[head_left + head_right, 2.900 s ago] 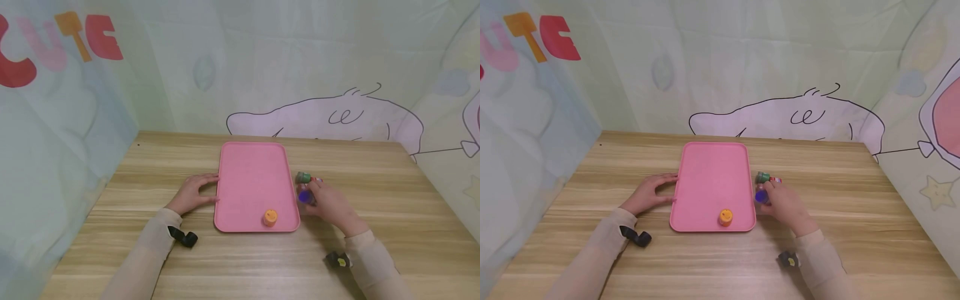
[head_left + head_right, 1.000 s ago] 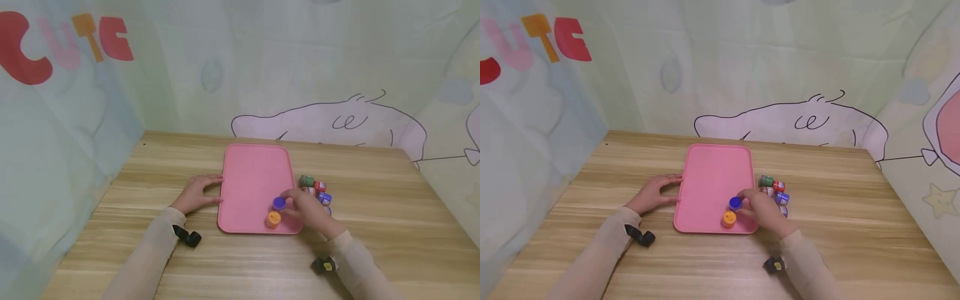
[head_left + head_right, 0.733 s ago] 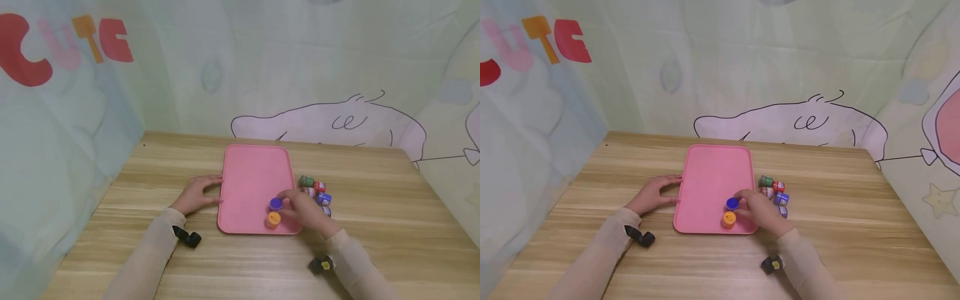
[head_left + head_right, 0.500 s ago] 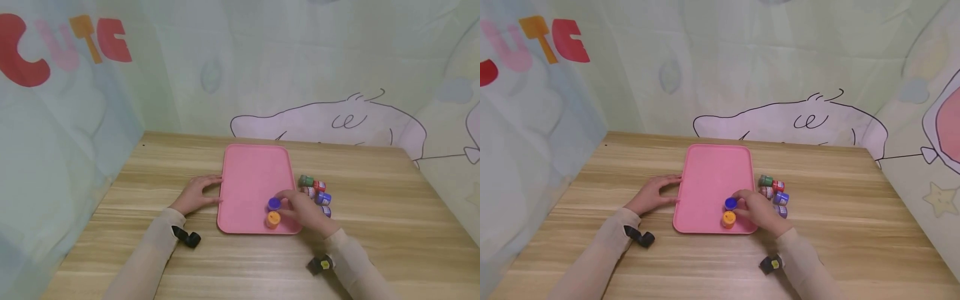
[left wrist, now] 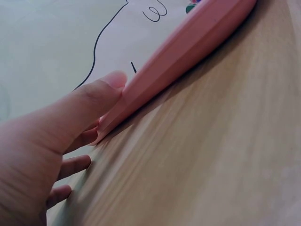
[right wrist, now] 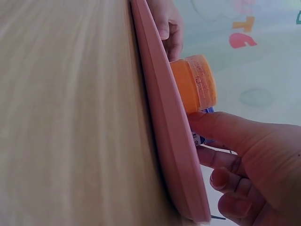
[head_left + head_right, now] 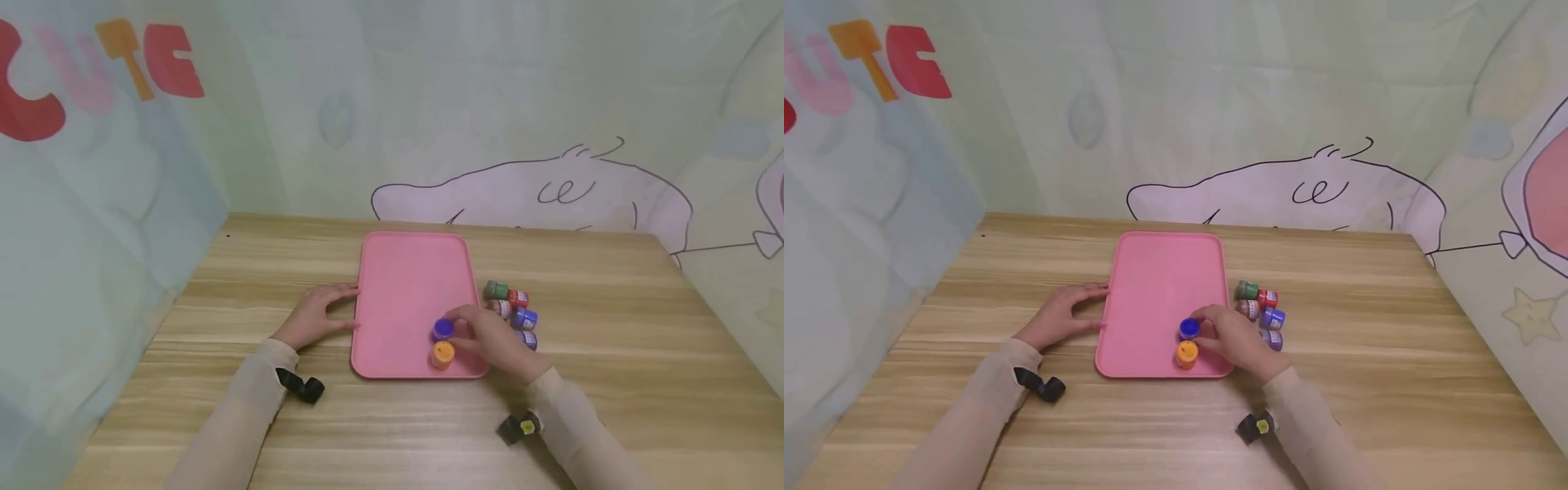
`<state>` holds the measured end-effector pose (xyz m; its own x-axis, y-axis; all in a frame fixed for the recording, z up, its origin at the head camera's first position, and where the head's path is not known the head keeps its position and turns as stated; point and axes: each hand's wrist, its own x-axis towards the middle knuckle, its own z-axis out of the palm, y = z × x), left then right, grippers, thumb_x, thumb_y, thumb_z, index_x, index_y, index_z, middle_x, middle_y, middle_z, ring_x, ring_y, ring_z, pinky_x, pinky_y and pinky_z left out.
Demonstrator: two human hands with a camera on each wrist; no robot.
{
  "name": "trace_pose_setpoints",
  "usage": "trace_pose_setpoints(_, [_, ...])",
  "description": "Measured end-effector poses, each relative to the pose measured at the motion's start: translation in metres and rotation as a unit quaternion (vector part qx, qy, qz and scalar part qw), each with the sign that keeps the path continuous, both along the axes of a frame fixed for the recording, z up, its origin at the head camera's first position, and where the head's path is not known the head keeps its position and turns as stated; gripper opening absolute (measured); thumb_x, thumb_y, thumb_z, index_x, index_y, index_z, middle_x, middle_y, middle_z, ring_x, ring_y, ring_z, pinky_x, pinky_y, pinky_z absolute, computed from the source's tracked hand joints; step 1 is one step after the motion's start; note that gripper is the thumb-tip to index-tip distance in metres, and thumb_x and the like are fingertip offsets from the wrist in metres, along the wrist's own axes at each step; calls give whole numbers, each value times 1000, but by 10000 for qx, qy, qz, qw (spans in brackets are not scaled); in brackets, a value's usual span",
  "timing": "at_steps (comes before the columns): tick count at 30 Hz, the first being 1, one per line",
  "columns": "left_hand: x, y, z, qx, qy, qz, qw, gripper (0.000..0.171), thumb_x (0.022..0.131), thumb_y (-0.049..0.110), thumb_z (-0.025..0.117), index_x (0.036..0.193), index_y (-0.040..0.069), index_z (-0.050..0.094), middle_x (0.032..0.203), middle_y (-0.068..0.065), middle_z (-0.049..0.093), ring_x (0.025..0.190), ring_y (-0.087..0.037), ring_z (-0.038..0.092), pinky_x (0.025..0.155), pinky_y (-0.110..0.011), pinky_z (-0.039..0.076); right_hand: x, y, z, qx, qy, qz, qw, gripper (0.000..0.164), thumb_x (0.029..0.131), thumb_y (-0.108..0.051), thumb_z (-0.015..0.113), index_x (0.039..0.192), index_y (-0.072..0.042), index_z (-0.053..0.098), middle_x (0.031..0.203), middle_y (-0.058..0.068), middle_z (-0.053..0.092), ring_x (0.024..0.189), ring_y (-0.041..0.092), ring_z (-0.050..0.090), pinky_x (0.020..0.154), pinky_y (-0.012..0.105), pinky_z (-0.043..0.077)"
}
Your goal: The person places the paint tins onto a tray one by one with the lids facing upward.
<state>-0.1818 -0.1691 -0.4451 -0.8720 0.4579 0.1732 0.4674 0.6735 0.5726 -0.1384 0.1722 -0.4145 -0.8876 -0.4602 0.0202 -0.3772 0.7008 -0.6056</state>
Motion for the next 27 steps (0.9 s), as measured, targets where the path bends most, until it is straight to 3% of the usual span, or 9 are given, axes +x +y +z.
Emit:
trace_pose_setpoints(16, [0,0,-1,-38,37,-20,10000,65,80,40,76,136,15,56,146,-6,50,136,-33,44,114,-56,27,-2,10,12,284,311,-6,9991,30,85,-16,73,114,-12,68,106,1,72,93,14,62,82,32,54])
trace_pose_setpoints(22, [0,0,-1,-7,30,-32,10000,64,80,39,76,136,15,56,146,-5,50,136,-32,44,115,-56,27,-6,19,15,411,378,-266,9981,28,85,-15,72,112,-10,68,101,1,70,82,12,57,70,24,51])
trace_pose_setpoints(27, [0,1,-1,-16,25,-17,10000,64,80,38,77,136,14,56,145,-5,51,136,-32,43,115,-54,27,-10,27,17,364,462,-391,9975,26,85,-12,71,111,-7,69,99,5,68,81,18,57,70,30,52])
